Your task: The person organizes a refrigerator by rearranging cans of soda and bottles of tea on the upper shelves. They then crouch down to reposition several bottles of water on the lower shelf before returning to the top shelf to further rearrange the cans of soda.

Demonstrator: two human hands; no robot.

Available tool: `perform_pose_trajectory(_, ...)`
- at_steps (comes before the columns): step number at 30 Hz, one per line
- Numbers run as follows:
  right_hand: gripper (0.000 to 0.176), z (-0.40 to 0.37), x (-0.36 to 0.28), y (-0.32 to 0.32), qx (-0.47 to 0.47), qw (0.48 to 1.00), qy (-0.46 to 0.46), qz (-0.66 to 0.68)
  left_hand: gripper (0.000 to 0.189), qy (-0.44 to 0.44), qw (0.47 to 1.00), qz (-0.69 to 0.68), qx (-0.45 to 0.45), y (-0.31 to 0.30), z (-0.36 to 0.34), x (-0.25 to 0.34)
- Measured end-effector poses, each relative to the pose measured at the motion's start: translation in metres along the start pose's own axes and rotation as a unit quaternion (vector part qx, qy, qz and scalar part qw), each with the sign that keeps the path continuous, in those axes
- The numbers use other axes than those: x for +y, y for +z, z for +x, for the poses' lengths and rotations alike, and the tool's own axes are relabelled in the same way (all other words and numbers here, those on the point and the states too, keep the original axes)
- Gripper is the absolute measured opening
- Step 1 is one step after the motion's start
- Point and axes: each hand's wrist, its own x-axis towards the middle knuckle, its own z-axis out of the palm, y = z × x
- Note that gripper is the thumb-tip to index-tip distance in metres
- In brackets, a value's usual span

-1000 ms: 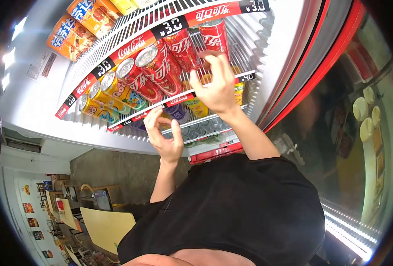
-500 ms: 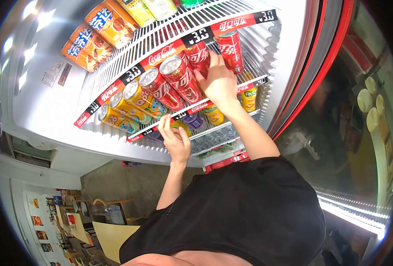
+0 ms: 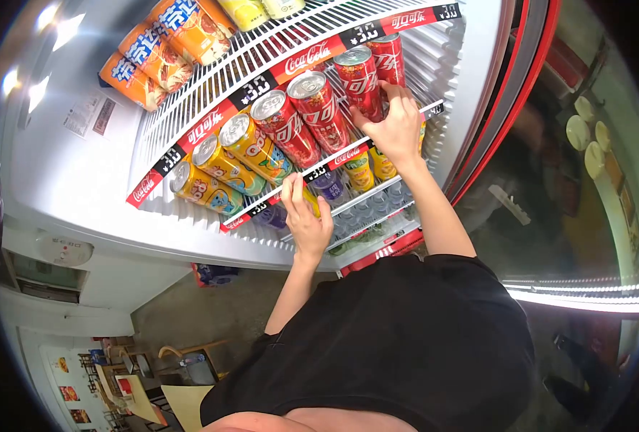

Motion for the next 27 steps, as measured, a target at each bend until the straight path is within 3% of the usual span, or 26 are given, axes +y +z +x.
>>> perform_pose_trajectory(15,0.065,-0.007,-0.001,-0.023,-0.158,0.986,0.042,0.025,0.064,-0.049,0.994,-0.071,-0.063,-0.026,0.007,0.009)
perform_pose_trajectory(18,0.056,-0.005,-0.004,-0.024,-0.113,0.981,0.079,0.135,0.062,-0.061,0.991,-0.086,-0.079,-0.034,0.012,0.013)
perform_pose_trajectory(20,0.04,0.003,-0.005,-0.022,-0.063,0.965,0.141,0.212,0.06,-0.091,0.987,-0.097,-0.09,-0.04,0.014,0.017)
perform_pose_trajectory(22,0.035,0.015,-0.004,-0.019,0.032,0.989,0.068,0.124,0.06,-0.119,0.983,-0.1,-0.102,-0.043,0.017,0.021)
perform_pose_trajectory(23,0.037,0.022,-0.002,-0.017,0.068,0.993,0.054,0.077,0.059,-0.091,0.991,-0.059,-0.084,-0.044,0.019,0.024)
perform_pose_trajectory(26,0.052,0.038,0.008,-0.011,0.114,0.993,0.031,-0.023,0.057,-0.137,0.983,-0.077,-0.092,-0.043,0.018,0.026)
perform_pose_trajectory(27,0.057,0.043,0.013,-0.009,0.035,0.994,0.086,0.048,0.057,-0.122,0.987,-0.073,-0.08,-0.038,0.015,0.022)
